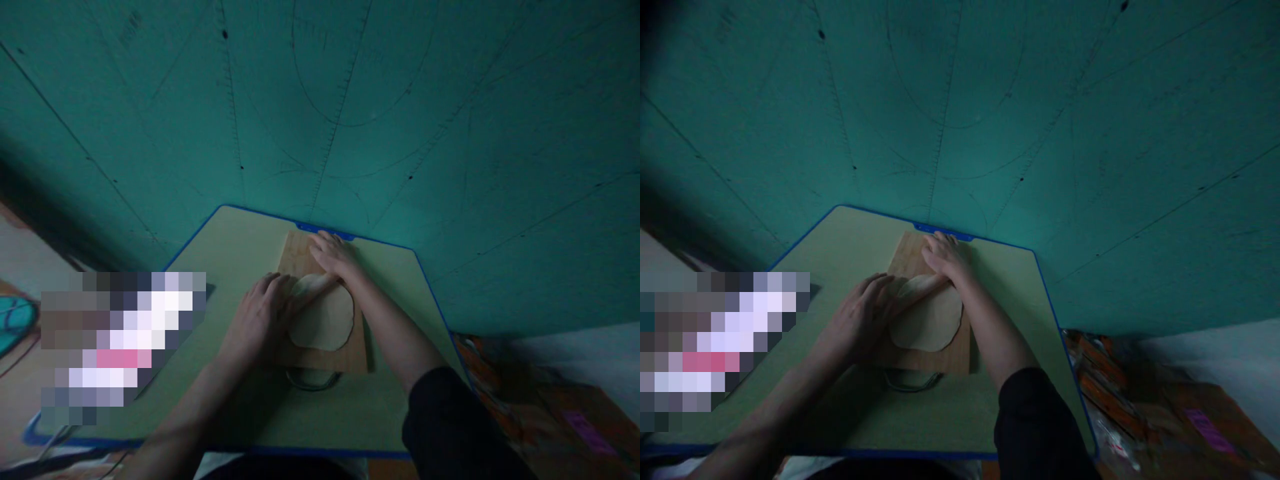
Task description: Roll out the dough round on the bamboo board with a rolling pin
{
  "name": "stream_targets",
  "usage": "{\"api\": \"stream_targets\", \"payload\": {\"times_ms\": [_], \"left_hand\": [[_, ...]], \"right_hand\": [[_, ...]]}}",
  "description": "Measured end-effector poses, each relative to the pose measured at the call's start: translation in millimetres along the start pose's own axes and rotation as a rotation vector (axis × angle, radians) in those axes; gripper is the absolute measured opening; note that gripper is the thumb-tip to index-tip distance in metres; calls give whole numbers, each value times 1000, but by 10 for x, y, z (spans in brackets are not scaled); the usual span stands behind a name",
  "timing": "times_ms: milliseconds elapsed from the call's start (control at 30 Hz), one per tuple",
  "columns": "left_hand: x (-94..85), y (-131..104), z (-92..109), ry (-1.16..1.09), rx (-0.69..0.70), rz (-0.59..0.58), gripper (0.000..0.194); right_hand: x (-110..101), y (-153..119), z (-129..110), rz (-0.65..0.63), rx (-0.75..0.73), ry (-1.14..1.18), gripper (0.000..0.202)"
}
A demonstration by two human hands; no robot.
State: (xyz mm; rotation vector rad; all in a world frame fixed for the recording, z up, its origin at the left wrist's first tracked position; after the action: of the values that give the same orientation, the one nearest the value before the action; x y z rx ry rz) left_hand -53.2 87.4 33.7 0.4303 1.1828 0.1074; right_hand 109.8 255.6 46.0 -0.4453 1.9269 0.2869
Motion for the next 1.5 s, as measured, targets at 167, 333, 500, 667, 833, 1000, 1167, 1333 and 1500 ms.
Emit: {"api": "stream_targets", "payload": {"times_ms": [167, 333, 500, 667, 833, 1000, 1167, 1333, 1500], "left_hand": [[-2, -40, 53, 45, 55, 14, 37], [-20, -94, 214, 204, 144, 51, 46], [-83, -205, 428, 320, 230, 45, 47], [-99, -242, 497, 358, 260, 10, 48], [-132, -176, 520, 364, 301, -19, 46], [-94, -106, 453, 299, 298, -15, 46], [-8, 5, 257, 301, 198, -47, 49], [-48, -69, 295, 263, 231, 14, 44], [-123, -141, 291, 180, 272, 26, 33]], "right_hand": [[-21, -218, 52, 77, 5, 11, 46], [-44, -855, 182, 126, -9, -14, 47], [47, -1634, 235, 168, -7, 18, 58], [86, -2035, 262, 208, 1, 64, 59], [9, -1604, 302, 96, 44, 86, 59], [-65, -929, 261, 64, 83, 45, 58], [-89, -578, 158, 42, 35, 28, 55], [-59, -929, 217, 94, -1, 10, 48], [14, -1735, 303, 172, -45, 92, 57]]}}
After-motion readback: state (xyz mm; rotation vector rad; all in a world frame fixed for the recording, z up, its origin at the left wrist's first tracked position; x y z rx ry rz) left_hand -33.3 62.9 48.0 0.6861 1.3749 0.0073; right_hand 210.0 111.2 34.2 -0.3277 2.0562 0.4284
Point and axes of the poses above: each hand's wrist, its own y-axis towards the middle knuckle, its own x-axis out of the palm, z = x × y, the point moved 2 cm from there along y, towards the middle knuckle, and after that the axes turned 11 degrees about y, right-handed, at the moved point
